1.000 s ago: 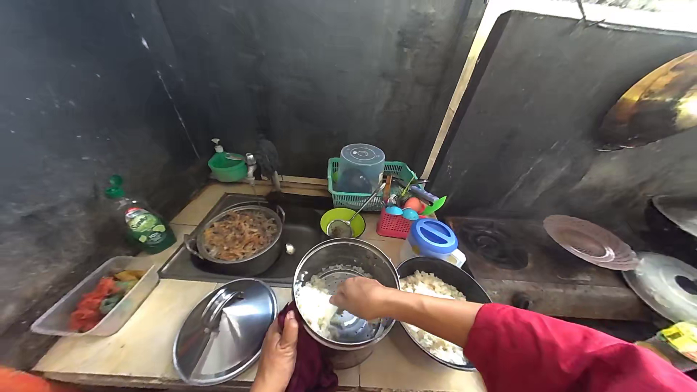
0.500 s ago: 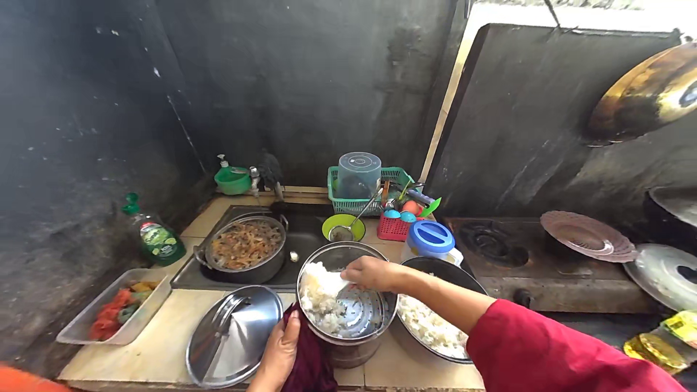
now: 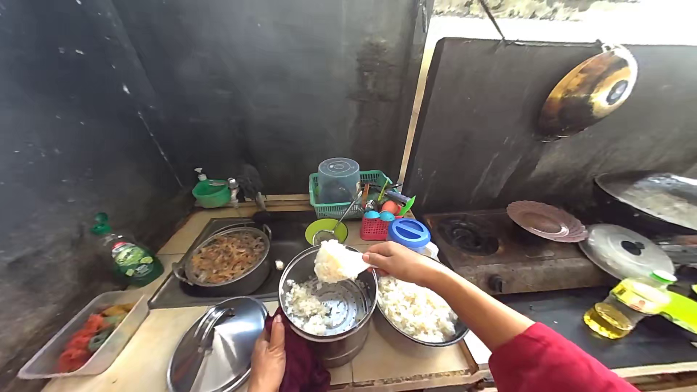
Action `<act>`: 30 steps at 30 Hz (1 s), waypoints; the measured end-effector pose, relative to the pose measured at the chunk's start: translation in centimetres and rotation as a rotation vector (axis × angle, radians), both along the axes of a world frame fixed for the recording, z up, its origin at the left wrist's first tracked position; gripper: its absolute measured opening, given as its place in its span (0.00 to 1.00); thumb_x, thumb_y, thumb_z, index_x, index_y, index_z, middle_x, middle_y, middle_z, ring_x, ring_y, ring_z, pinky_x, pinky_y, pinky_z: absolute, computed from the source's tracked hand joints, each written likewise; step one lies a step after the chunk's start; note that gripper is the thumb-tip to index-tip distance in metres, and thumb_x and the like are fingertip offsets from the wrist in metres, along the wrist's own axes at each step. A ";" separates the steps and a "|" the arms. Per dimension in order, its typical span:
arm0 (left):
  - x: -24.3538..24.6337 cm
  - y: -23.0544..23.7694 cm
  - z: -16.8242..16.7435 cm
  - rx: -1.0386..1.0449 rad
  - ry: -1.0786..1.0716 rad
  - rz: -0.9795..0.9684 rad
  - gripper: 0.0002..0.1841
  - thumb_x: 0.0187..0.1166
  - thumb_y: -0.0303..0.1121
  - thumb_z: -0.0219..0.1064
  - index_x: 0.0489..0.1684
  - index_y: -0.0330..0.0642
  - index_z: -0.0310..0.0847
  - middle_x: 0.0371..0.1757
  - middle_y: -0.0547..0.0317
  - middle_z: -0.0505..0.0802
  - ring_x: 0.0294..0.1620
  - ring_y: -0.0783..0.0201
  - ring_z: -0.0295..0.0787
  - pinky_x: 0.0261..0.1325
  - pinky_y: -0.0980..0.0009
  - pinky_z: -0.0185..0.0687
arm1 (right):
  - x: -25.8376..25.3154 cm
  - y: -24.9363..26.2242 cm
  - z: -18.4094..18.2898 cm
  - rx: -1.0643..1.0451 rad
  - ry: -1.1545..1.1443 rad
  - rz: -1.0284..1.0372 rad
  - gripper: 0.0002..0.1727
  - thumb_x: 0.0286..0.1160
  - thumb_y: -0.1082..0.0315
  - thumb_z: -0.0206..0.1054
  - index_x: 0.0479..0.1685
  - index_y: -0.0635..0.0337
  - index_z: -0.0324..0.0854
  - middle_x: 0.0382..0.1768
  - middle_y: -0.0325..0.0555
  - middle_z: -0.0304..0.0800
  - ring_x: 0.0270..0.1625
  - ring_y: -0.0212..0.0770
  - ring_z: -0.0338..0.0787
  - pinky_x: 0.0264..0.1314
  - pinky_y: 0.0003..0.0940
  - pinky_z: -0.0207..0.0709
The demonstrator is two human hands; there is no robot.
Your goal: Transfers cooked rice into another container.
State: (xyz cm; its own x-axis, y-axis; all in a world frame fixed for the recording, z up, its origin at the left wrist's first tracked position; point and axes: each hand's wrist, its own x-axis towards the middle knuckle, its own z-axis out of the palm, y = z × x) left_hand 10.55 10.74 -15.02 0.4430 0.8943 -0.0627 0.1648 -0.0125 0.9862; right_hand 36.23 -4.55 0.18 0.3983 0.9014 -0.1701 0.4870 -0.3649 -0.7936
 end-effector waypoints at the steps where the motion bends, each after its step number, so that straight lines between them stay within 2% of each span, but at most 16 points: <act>1: 0.0 -0.1 0.1 0.004 0.005 -0.001 0.24 0.93 0.42 0.49 0.58 0.29 0.84 0.48 0.50 0.93 0.53 0.72 0.89 0.65 0.70 0.81 | -0.1 -0.8 0.4 0.036 0.021 -0.024 0.22 0.95 0.54 0.52 0.40 0.60 0.85 0.24 0.38 0.79 0.24 0.29 0.73 0.31 0.28 0.67; 5: -0.1 -0.3 0.2 -0.005 -0.021 -0.011 0.23 0.94 0.41 0.47 0.56 0.29 0.84 0.46 0.53 0.93 0.50 0.77 0.88 0.62 0.75 0.82 | -0.8 -5.4 2.2 0.189 0.076 -0.128 0.22 0.95 0.58 0.48 0.41 0.60 0.85 0.21 0.36 0.76 0.21 0.27 0.70 0.26 0.24 0.64; 7: -0.1 -0.3 0.1 -0.001 -0.037 0.001 0.23 0.94 0.41 0.47 0.54 0.29 0.84 0.44 0.56 0.92 0.48 0.80 0.88 0.59 0.77 0.82 | -0.7 -8.4 3.0 0.253 0.017 -0.185 0.21 0.93 0.60 0.48 0.40 0.59 0.85 0.21 0.36 0.78 0.22 0.29 0.72 0.26 0.24 0.66; 9: 0.0 -0.6 0.4 -0.002 -0.054 0.013 0.23 0.94 0.40 0.47 0.55 0.28 0.83 0.45 0.57 0.92 0.49 0.83 0.87 0.60 0.80 0.81 | -0.8 -11.7 3.5 0.293 -0.158 -0.285 0.18 0.90 0.60 0.50 0.40 0.55 0.85 0.21 0.37 0.80 0.23 0.32 0.76 0.25 0.28 0.69; 11: 0.1 -0.9 0.6 0.002 -0.073 0.034 0.22 0.94 0.39 0.47 0.55 0.27 0.82 0.46 0.57 0.91 0.49 0.84 0.86 0.60 0.82 0.80 | -1.1 -14.7 2.7 0.281 -0.473 -0.424 0.15 0.87 0.55 0.53 0.45 0.47 0.86 0.23 0.33 0.82 0.24 0.34 0.81 0.27 0.38 0.76; 12: 0.1 -1.1 0.7 0.009 -0.074 0.048 0.22 0.94 0.39 0.48 0.55 0.27 0.82 0.46 0.57 0.91 0.49 0.85 0.85 0.61 0.83 0.79 | -1.3 -15.8 1.6 0.267 -0.675 -0.479 0.14 0.86 0.54 0.55 0.47 0.46 0.86 0.24 0.32 0.83 0.25 0.34 0.82 0.28 0.42 0.77; 13: 0.2 -1.2 0.7 0.014 -0.073 0.058 0.22 0.94 0.39 0.47 0.54 0.27 0.82 0.45 0.58 0.91 0.48 0.86 0.85 0.60 0.83 0.79 | -1.5 -16.6 0.0 0.238 -0.850 -0.500 0.14 0.85 0.55 0.57 0.50 0.48 0.87 0.29 0.35 0.87 0.30 0.38 0.86 0.36 0.49 0.79; 14: 0.2 -1.2 0.6 0.017 -0.066 0.067 0.22 0.94 0.40 0.48 0.55 0.28 0.83 0.45 0.59 0.91 0.48 0.86 0.86 0.60 0.83 0.80 | -1.6 -17.2 -2.1 0.176 -0.978 -0.491 0.14 0.85 0.58 0.60 0.52 0.52 0.89 0.35 0.42 0.90 0.37 0.45 0.90 0.45 0.56 0.82; 15: 0.2 -1.2 0.5 0.019 -0.057 0.072 0.23 0.94 0.41 0.48 0.55 0.29 0.83 0.46 0.58 0.92 0.48 0.85 0.86 0.60 0.82 0.80 | -1.6 -17.4 -4.8 0.103 -1.073 -0.474 0.12 0.85 0.61 0.63 0.51 0.55 0.90 0.36 0.48 0.91 0.40 0.52 0.92 0.47 0.59 0.83; 16: 0.1 -1.1 0.4 0.020 -0.045 0.074 0.23 0.94 0.42 0.49 0.56 0.29 0.83 0.47 0.57 0.92 0.49 0.84 0.86 0.61 0.81 0.80 | -1.4 -17.6 -7.7 0.034 -1.150 -0.449 0.10 0.82 0.64 0.65 0.48 0.56 0.90 0.34 0.51 0.91 0.39 0.55 0.92 0.44 0.58 0.84; 18: -0.1 -1.1 0.6 0.022 -0.011 0.072 0.24 0.94 0.44 0.49 0.57 0.30 0.83 0.47 0.57 0.92 0.49 0.83 0.86 0.61 0.79 0.80 | -1.3 -18.2 -12.4 -0.035 -1.260 -0.399 0.06 0.77 0.67 0.68 0.41 0.54 0.90 0.29 0.50 0.88 0.33 0.53 0.92 0.34 0.51 0.83; 20: -0.4 -0.8 0.8 0.045 0.050 0.047 0.26 0.93 0.47 0.49 0.57 0.30 0.83 0.48 0.53 0.92 0.51 0.78 0.87 0.62 0.74 0.81 | -1.2 -18.7 -13.7 -0.026 -1.301 -0.406 0.07 0.78 0.65 0.66 0.39 0.52 0.90 0.27 0.46 0.87 0.31 0.49 0.91 0.30 0.45 0.81; 21: -0.7 -0.7 0.9 0.053 0.086 0.034 0.29 0.93 0.49 0.48 0.56 0.28 0.84 0.50 0.49 0.92 0.53 0.73 0.87 0.64 0.68 0.80 | -1.3 -18.9 -13.5 -0.021 -1.297 -0.422 0.08 0.79 0.64 0.66 0.39 0.52 0.90 0.27 0.46 0.87 0.31 0.49 0.91 0.29 0.44 0.81; 23: -1.0 -0.5 1.1 0.052 0.122 0.008 0.31 0.93 0.51 0.46 0.56 0.28 0.84 0.53 0.45 0.91 0.56 0.70 0.87 0.67 0.65 0.79 | -1.6 -19.2 -12.8 -0.008 -1.291 -0.464 0.10 0.80 0.62 0.64 0.40 0.52 0.91 0.28 0.46 0.88 0.31 0.49 0.91 0.29 0.44 0.82; 26: -1.0 -0.3 1.0 0.050 0.099 -0.011 0.30 0.93 0.50 0.47 0.57 0.29 0.84 0.54 0.47 0.91 0.58 0.74 0.86 0.68 0.69 0.78 | -1.6 -19.1 -11.7 0.020 -1.274 -0.515 0.13 0.81 0.58 0.63 0.43 0.52 0.92 0.29 0.45 0.89 0.32 0.49 0.91 0.29 0.44 0.82; 30: -0.8 -0.4 1.1 0.014 0.020 -0.006 0.27 0.93 0.47 0.47 0.55 0.30 0.84 0.51 0.53 0.92 0.55 0.78 0.86 0.65 0.74 0.79 | -1.4 -18.8 -10.6 0.014 -1.238 -0.527 0.14 0.82 0.56 0.61 0.41 0.53 0.90 0.29 0.46 0.88 0.32 0.49 0.92 0.28 0.45 0.82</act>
State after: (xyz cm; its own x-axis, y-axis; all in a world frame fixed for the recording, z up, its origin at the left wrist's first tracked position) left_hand 9.78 10.37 -13.97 0.4468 0.8927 -0.0590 0.1842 -0.0272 0.9825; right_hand 34.82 -23.37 -10.42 0.5792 0.5930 0.5593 0.6865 -0.7248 0.0575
